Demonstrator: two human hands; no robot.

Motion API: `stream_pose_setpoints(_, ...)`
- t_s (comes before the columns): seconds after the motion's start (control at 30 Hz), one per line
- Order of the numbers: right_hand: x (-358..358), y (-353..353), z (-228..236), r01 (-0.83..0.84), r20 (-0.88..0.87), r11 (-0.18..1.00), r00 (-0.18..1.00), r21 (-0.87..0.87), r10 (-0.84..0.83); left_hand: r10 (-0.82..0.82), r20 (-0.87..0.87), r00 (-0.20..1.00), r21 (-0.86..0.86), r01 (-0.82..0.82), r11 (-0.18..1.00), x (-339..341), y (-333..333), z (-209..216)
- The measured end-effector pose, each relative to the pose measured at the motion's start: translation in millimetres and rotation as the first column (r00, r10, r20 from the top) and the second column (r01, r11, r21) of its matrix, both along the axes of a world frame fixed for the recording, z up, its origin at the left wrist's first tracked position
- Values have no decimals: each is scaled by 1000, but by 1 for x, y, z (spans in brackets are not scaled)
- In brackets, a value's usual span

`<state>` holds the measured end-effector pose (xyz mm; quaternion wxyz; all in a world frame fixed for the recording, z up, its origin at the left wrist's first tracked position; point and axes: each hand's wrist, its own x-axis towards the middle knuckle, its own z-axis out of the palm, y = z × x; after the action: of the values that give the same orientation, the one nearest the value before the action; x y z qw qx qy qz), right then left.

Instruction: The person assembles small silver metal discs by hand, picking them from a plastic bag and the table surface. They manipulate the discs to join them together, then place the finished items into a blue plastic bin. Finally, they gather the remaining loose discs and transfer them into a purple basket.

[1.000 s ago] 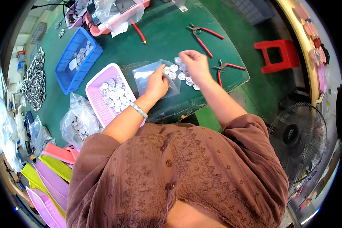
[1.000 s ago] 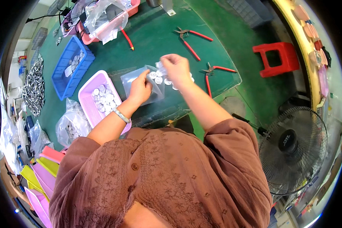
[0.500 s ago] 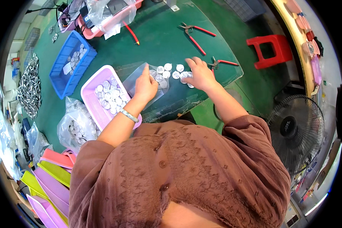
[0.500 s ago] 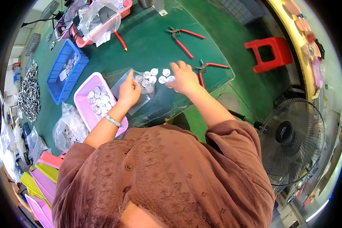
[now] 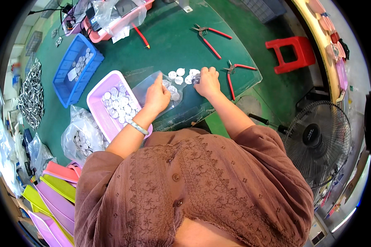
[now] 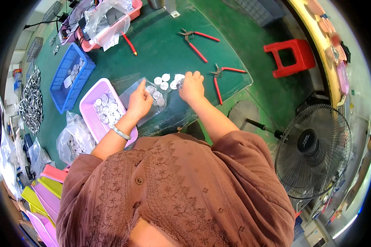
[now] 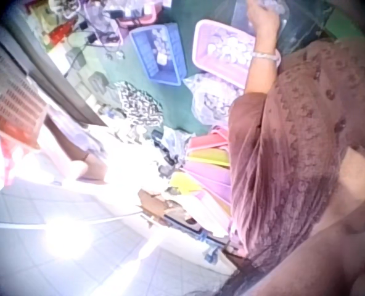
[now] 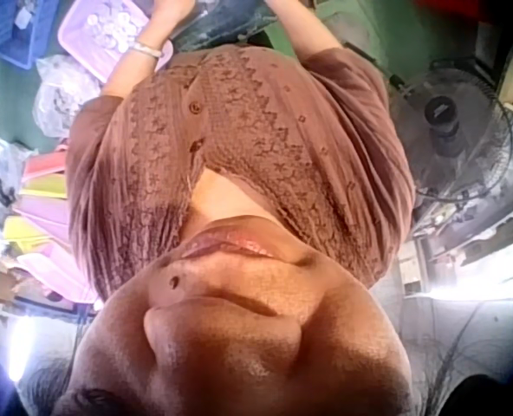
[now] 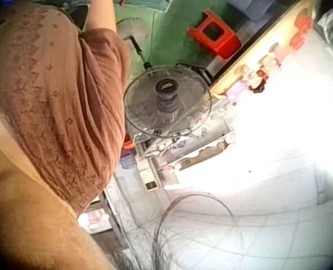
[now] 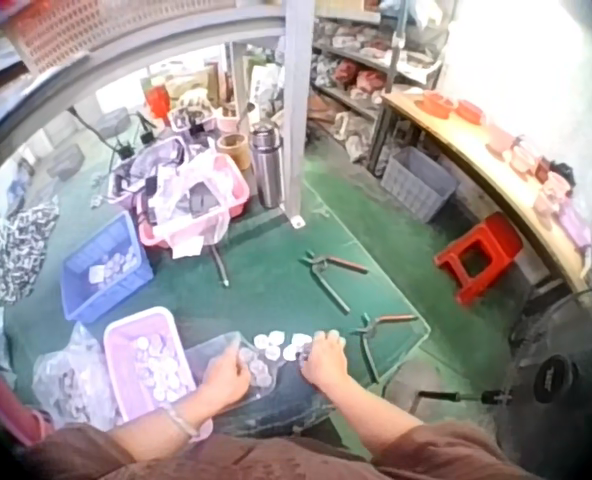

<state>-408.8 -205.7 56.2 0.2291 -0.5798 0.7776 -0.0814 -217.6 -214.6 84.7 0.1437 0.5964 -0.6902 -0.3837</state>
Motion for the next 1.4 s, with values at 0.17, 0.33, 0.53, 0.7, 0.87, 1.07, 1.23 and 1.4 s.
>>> stream_pose_setpoints(0.17, 7, 2, 20, -20, 33, 999, 999, -25, 21, 17, -18, 1000, -20, -18, 1000, 1, 2, -8)
stream_pose_setpoints(0.33, 4, -3, 6, -91, 21, 994, 995, -56, 92, 8, -29, 1000, -56, -9, 998, 3, 2, -14)
stream_pose_setpoints(0.53, 1, -5, -20, -216, 0, 970, 976, -110, 218, 32, -44, 999, -42, -34, 999, 1, 2, -12)
stream_pose_setpoints(0.7, -8, -12, -15, -157, 204, 983, 963, -96, 173, 16, -15, 1000, -40, -16, 999, -2, 0, -7)
stream_pose_setpoints(0.87, 6, -21, 16, 40, 755, 988, 641, 149, -140, -8, 21, 1000, 3, 8, 1000, -5, -5, 1)
stream_pose_setpoints(1.07, 43, -15, 54, -421, 495, 900, 762, -111, 417, -61, 60, 996, -44, 63, 997, 6, -2, 3)
stream_pose_setpoints(1.23, 15, -46, 23, -641, 104, 754, 748, -145, 656, -10, 97, 995, 91, 1, 996, 16, -2, 22)
stream_pose_setpoints(1.4, 1, -37, -19, -845, -187, 421, 496, -330, 848, -28, 87, 996, -18, 29, 999, 22, 0, 16)
